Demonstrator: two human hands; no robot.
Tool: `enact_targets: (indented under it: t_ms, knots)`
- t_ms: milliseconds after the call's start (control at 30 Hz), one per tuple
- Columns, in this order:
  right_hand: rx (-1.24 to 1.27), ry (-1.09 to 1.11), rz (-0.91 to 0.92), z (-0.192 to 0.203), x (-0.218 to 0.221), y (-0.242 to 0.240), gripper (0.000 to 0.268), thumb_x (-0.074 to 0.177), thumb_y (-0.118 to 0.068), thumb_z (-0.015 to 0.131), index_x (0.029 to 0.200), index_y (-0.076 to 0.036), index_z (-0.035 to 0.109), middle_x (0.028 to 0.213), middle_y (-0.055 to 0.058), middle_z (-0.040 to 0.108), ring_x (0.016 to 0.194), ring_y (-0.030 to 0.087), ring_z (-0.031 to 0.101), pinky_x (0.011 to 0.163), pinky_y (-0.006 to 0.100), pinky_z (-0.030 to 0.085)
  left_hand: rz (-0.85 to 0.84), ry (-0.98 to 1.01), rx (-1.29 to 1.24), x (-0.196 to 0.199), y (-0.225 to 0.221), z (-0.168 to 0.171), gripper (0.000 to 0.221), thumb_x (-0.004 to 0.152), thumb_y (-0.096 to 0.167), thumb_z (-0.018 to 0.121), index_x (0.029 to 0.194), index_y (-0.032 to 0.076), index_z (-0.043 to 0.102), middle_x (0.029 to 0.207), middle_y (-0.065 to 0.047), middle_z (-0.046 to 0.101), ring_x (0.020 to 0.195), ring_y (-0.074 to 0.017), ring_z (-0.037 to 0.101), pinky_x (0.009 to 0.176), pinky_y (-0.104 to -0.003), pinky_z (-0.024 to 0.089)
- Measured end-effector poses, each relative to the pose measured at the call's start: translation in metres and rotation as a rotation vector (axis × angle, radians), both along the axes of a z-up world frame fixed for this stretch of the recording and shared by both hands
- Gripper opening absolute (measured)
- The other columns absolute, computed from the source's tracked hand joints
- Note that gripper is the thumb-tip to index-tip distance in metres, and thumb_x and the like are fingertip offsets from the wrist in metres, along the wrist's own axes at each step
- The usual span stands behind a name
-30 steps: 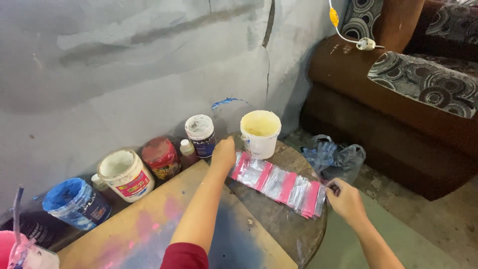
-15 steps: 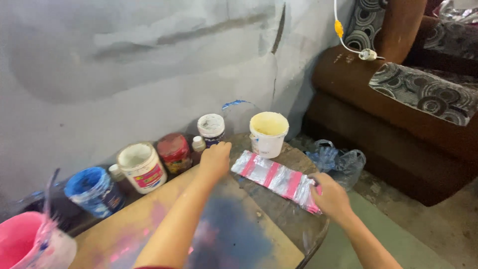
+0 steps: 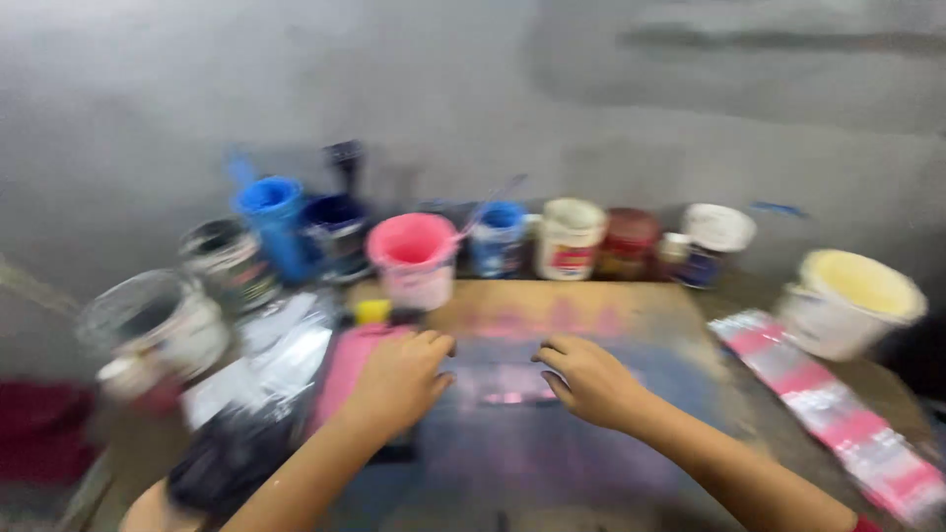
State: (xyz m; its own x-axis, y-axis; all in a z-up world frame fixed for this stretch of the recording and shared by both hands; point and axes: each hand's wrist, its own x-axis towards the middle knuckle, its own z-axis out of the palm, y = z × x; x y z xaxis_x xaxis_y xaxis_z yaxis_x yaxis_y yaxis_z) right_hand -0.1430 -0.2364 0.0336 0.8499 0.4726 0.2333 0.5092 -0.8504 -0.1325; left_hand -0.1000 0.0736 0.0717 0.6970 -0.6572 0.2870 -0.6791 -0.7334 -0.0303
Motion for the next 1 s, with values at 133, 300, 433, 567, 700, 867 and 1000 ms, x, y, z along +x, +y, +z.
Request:
enact_targets:
  t_ms: [133,300,433,567,700,867,1000]
  knots:
    - [0.081,-0.063,0.302,0.005,0.031,0.113,0.025,0.094,-0.016,0.064,0.117,-0.007,0.064,0.111,0.014,0.067,0.110,0.034,0.066,0.092,0.045,0.054,0.367,0.086,-0.043,-0.037,0.128,-0.007,0.030,0.087,0.034,0.072,0.114,0.021,0.065,0.099,-0.003,0.069,0.090,-0.0305,0.073,0.076,-0.046,0.059]
    - [0.306,-0.031,0.655,0.020,0.045,0.252,0.031,0.085,0.000,0.061,0.115,-0.001,0.067,0.111,0.019,0.068,0.102,0.040,0.063,0.088,0.050,0.051,0.860,0.061,-0.048,-0.079,0.231,-0.037,0.068,0.078,0.053,0.082,0.128,0.016,0.054,0.124,-0.010,0.063,0.108,-0.0401,0.061,0.082,-0.054,0.057]
    - [0.331,0.090,0.729,0.009,0.038,0.328,0.028,0.088,0.003,0.054,0.114,0.000,0.062,0.102,0.020,0.062,0.094,0.039,0.059,0.080,0.047,0.049,1.029,0.433,-0.135,-0.092,0.246,-0.034,0.078,0.086,0.061,0.076,0.142,0.016,0.045,0.137,-0.012,0.058,0.123,-0.0380,0.058,0.100,-0.051,0.052]
    - [0.285,0.018,0.769,-0.009,0.026,0.366,0.019,0.082,0.004,0.053,0.099,0.000,0.062,0.092,0.020,0.060,0.085,0.041,0.058,0.073,0.051,0.047,0.994,0.423,-0.243,-0.092,0.247,-0.045,0.073,0.083,0.055,0.080,0.136,0.017,0.048,0.123,-0.014,0.067,0.120,-0.0372,0.060,0.095,-0.050,0.052]
    - [0.216,-0.170,0.705,-0.015,0.024,0.370,0.010,0.084,0.001,0.057,0.091,-0.002,0.064,0.088,0.017,0.061,0.076,0.037,0.055,0.064,0.049,0.044,0.920,0.451,-0.322,-0.096,0.229,-0.018,0.074,0.084,0.036,0.076,0.150,0.023,0.045,0.124,-0.021,0.064,0.122,-0.0419,0.057,0.100,-0.052,0.049]
    - [0.116,-0.284,0.571,-0.019,0.034,0.352,0.018,0.082,-0.008,0.056,0.098,-0.011,0.063,0.093,0.008,0.062,0.088,0.033,0.055,0.072,0.046,0.038,0.880,0.413,-0.282,-0.087,0.214,-0.009,0.027,0.079,0.037,0.071,0.098,0.018,0.068,0.099,-0.010,0.074,0.101,-0.0380,0.064,0.087,-0.051,0.050]
    - [0.213,-0.285,0.552,-0.008,0.028,0.342,0.043,0.081,-0.011,0.065,0.123,-0.011,0.061,0.114,0.012,0.064,0.099,0.035,0.055,0.077,0.048,0.041,1.018,0.370,-0.325,-0.089,0.204,0.004,0.037,0.076,0.048,0.065,0.098,0.019,0.074,0.101,-0.012,0.077,0.102,-0.0395,0.067,0.085,-0.050,0.051]
